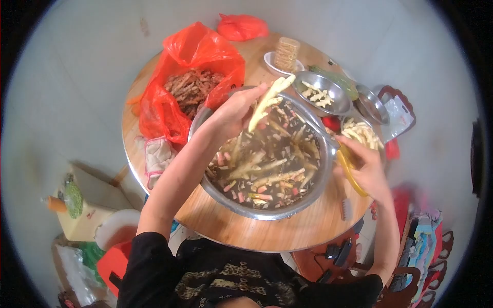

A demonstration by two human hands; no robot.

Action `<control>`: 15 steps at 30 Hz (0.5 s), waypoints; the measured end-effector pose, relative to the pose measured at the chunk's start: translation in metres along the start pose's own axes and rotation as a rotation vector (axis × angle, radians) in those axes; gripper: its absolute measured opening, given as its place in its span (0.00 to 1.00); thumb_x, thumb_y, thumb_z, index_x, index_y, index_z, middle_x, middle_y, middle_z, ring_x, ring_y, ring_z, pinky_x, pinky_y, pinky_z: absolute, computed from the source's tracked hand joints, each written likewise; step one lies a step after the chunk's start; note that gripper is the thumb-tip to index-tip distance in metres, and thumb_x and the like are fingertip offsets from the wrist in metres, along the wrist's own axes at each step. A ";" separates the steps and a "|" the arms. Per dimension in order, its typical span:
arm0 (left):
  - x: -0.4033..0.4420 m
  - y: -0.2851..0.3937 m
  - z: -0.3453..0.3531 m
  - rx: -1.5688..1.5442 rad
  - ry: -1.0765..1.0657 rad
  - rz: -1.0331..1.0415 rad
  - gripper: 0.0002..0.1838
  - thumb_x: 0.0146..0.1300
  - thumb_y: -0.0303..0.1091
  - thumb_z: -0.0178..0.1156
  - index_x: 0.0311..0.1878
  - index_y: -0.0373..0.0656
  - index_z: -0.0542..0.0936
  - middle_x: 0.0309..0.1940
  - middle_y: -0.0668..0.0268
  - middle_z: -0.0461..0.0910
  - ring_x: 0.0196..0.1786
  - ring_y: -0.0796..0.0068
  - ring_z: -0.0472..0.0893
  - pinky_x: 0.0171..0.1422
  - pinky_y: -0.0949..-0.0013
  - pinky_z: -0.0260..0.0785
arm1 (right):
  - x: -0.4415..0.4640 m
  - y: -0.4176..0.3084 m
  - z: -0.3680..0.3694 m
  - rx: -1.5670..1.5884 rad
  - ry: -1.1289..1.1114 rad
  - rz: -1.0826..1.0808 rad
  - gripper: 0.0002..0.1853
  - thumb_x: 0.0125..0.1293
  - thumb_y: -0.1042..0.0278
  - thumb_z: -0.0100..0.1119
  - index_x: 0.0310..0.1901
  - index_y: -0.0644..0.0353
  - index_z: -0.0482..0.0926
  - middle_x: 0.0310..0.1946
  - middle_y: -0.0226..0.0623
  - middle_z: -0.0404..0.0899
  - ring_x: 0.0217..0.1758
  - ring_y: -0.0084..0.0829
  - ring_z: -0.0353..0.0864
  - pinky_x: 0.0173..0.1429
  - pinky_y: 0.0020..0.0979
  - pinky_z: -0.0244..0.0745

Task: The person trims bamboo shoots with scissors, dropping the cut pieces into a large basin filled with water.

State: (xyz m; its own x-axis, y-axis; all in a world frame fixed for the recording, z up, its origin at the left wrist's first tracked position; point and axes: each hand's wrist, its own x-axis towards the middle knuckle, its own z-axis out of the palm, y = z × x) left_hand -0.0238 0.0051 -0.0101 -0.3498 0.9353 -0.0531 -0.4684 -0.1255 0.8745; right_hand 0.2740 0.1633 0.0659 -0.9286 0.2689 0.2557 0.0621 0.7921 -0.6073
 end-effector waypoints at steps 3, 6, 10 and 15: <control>-0.007 -0.001 0.020 0.026 0.129 0.075 0.21 0.79 0.47 0.47 0.55 0.37 0.76 0.36 0.64 0.82 0.34 0.75 0.82 0.35 0.70 0.80 | 0.003 0.001 0.011 0.023 0.024 0.037 0.36 0.52 0.70 0.80 0.64 0.64 0.77 0.47 0.36 0.84 0.50 0.21 0.78 0.58 0.25 0.72; -0.012 0.000 0.027 0.080 0.183 0.133 0.18 0.78 0.45 0.51 0.53 0.38 0.77 0.34 0.66 0.81 0.35 0.76 0.82 0.36 0.69 0.80 | 0.007 0.007 0.020 0.062 0.052 0.072 0.36 0.52 0.70 0.80 0.64 0.63 0.77 0.46 0.36 0.85 0.48 0.20 0.78 0.57 0.25 0.72; -0.009 -0.003 0.021 0.276 0.141 0.147 0.15 0.76 0.41 0.55 0.49 0.38 0.79 0.33 0.67 0.80 0.36 0.78 0.80 0.36 0.69 0.77 | 0.015 0.015 0.029 0.038 0.150 0.061 0.34 0.53 0.70 0.79 0.64 0.62 0.78 0.46 0.36 0.86 0.47 0.18 0.78 0.55 0.24 0.74; -0.003 -0.013 0.013 0.505 0.103 0.296 0.10 0.72 0.36 0.60 0.44 0.38 0.79 0.31 0.70 0.79 0.31 0.81 0.75 0.36 0.73 0.70 | 0.023 0.021 0.034 0.153 0.037 0.222 0.33 0.56 0.68 0.78 0.64 0.61 0.78 0.49 0.36 0.86 0.46 0.17 0.79 0.54 0.24 0.75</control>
State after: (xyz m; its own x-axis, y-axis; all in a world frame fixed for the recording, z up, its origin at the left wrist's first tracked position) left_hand -0.0061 0.0085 -0.0148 -0.4956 0.8444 0.2035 0.0961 -0.1796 0.9790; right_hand 0.2415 0.1678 0.0332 -0.8845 0.4484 0.1292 0.2038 0.6202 -0.7575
